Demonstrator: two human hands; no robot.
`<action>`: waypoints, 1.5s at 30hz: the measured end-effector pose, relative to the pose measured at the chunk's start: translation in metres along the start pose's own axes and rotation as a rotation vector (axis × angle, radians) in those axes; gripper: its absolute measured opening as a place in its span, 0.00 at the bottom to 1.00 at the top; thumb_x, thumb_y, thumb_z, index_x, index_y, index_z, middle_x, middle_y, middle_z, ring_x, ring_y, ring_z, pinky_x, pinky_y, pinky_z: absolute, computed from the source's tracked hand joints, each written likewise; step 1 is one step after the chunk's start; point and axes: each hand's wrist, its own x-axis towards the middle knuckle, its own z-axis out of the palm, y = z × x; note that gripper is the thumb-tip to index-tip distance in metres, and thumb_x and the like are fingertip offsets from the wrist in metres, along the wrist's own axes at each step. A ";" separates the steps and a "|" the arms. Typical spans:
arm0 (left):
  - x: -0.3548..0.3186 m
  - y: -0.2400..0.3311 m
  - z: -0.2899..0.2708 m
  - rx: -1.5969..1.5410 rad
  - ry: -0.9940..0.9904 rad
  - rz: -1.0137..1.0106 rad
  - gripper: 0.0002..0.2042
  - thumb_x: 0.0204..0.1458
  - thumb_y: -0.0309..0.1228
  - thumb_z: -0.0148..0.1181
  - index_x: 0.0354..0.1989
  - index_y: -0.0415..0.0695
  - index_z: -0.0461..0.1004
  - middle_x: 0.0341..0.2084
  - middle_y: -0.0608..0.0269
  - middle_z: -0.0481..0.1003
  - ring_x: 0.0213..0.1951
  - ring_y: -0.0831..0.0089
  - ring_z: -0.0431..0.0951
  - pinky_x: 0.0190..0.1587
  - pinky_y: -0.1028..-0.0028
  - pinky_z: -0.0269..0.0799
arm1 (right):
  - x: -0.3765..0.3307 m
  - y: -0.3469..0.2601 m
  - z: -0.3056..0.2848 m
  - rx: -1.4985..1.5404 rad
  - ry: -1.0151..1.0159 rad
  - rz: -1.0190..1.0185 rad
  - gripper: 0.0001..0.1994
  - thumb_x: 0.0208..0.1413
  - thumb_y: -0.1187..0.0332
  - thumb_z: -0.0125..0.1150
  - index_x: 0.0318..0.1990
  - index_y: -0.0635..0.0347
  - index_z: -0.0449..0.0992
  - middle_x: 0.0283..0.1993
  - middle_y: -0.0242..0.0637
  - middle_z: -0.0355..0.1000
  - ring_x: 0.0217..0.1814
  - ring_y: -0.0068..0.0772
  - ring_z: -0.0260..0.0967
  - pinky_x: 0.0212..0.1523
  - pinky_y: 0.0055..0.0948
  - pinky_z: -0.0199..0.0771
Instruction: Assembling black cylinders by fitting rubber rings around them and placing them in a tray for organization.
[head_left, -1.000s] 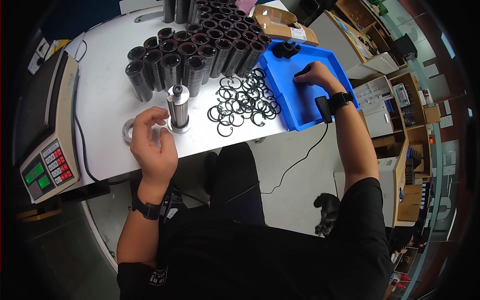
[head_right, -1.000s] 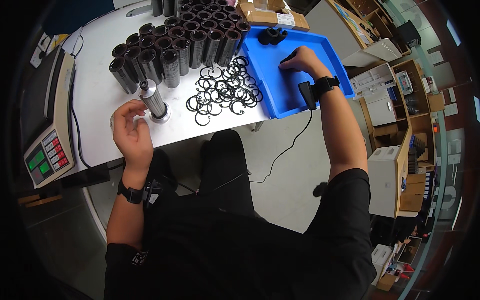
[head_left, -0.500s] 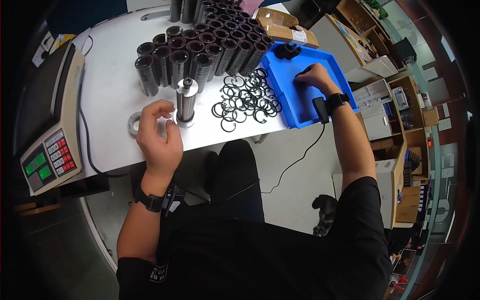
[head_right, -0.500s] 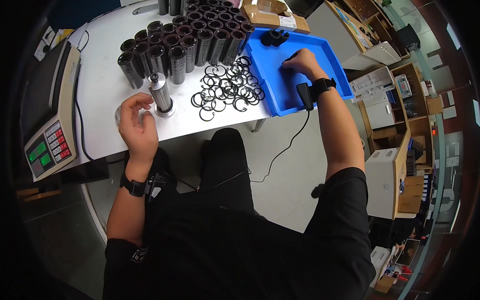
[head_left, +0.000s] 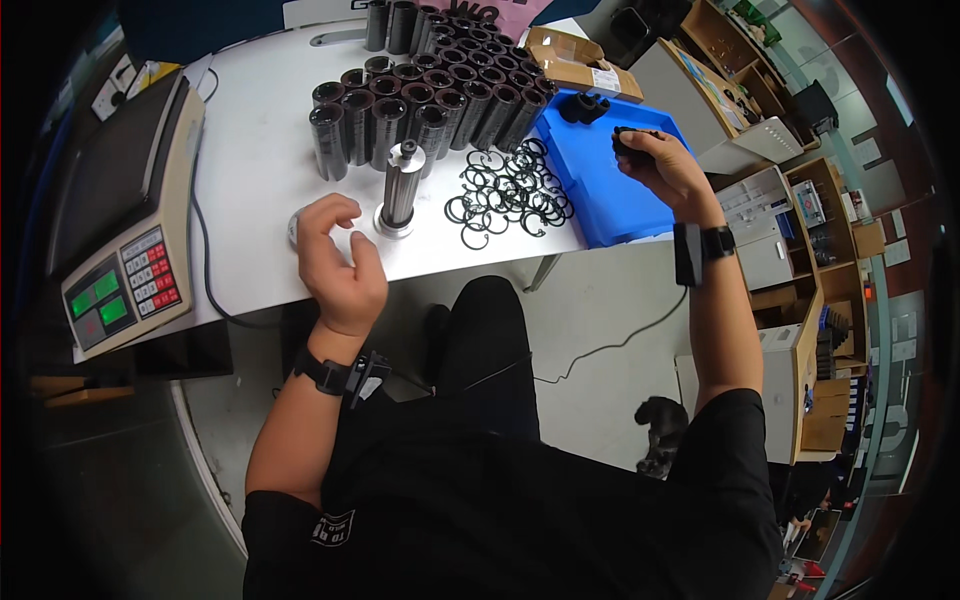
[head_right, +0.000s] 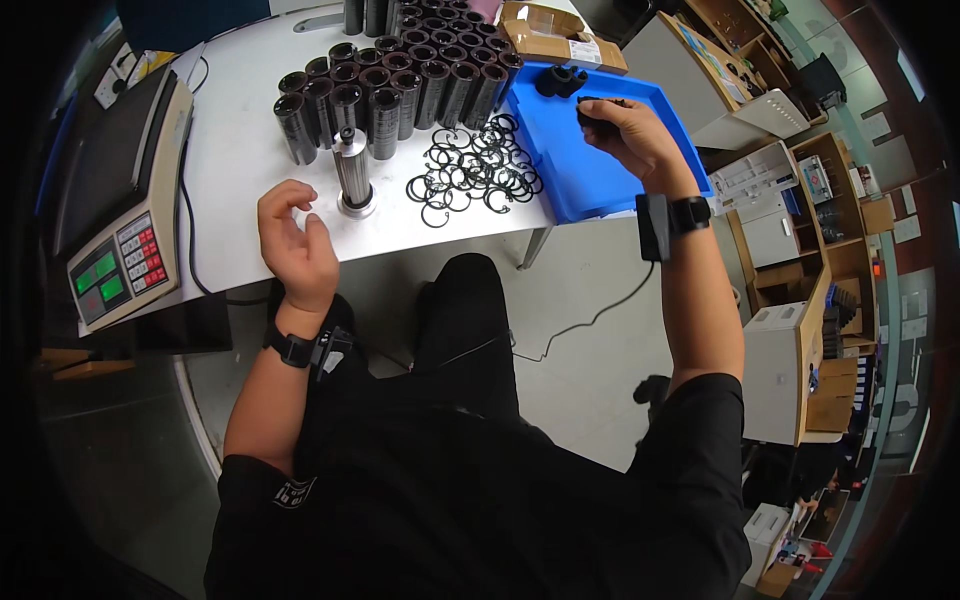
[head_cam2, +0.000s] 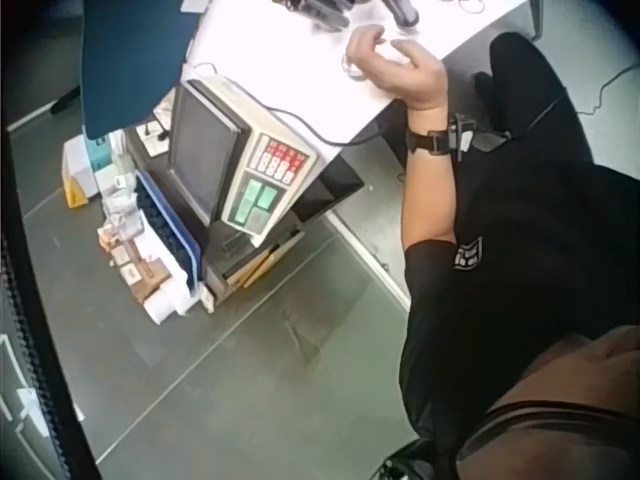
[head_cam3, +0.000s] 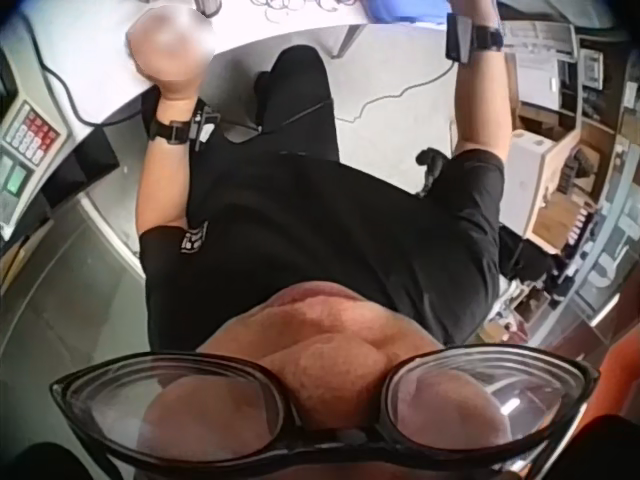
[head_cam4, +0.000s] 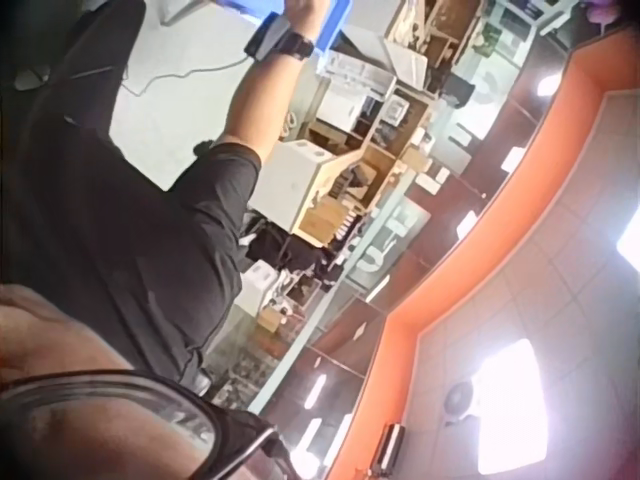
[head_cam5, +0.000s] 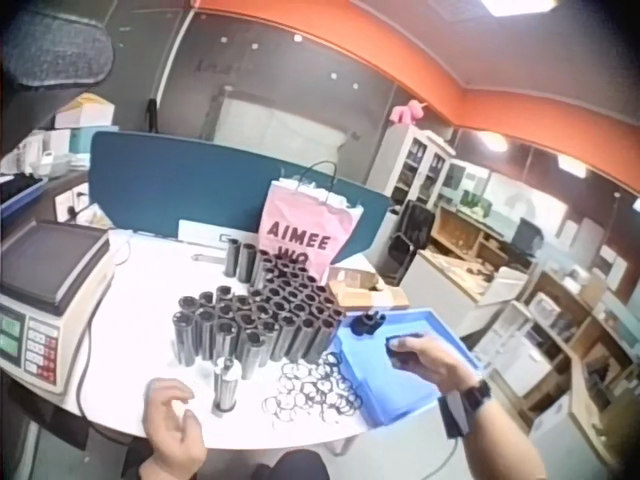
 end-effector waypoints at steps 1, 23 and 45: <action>-0.001 0.004 -0.002 0.026 0.028 0.065 0.16 0.48 0.12 0.54 0.46 0.37 0.74 0.43 0.52 0.78 0.41 0.60 0.78 0.48 0.67 0.75 | -0.010 -0.003 0.010 0.052 -0.069 -0.017 0.14 0.63 0.66 0.71 0.49 0.69 0.81 0.40 0.32 0.75 0.36 0.24 0.70 0.43 0.25 0.76; -0.046 0.092 -0.012 -0.223 -0.701 -0.473 0.24 0.52 0.28 0.77 0.58 0.37 0.81 0.50 0.54 0.85 0.51 0.66 0.86 0.56 0.69 0.79 | -0.147 0.105 0.195 0.691 -0.397 0.503 0.13 0.69 0.66 0.67 0.52 0.67 0.78 0.48 0.39 0.78 0.42 0.27 0.79 0.48 0.29 0.86; -0.036 0.108 -0.025 -0.182 -0.836 -0.453 0.23 0.50 0.27 0.79 0.55 0.40 0.81 0.45 0.60 0.86 0.44 0.74 0.83 0.51 0.73 0.80 | -0.178 0.112 0.212 0.894 -0.436 0.405 0.15 0.68 0.66 0.68 0.52 0.70 0.79 0.48 0.46 0.82 0.49 0.37 0.84 0.53 0.32 0.88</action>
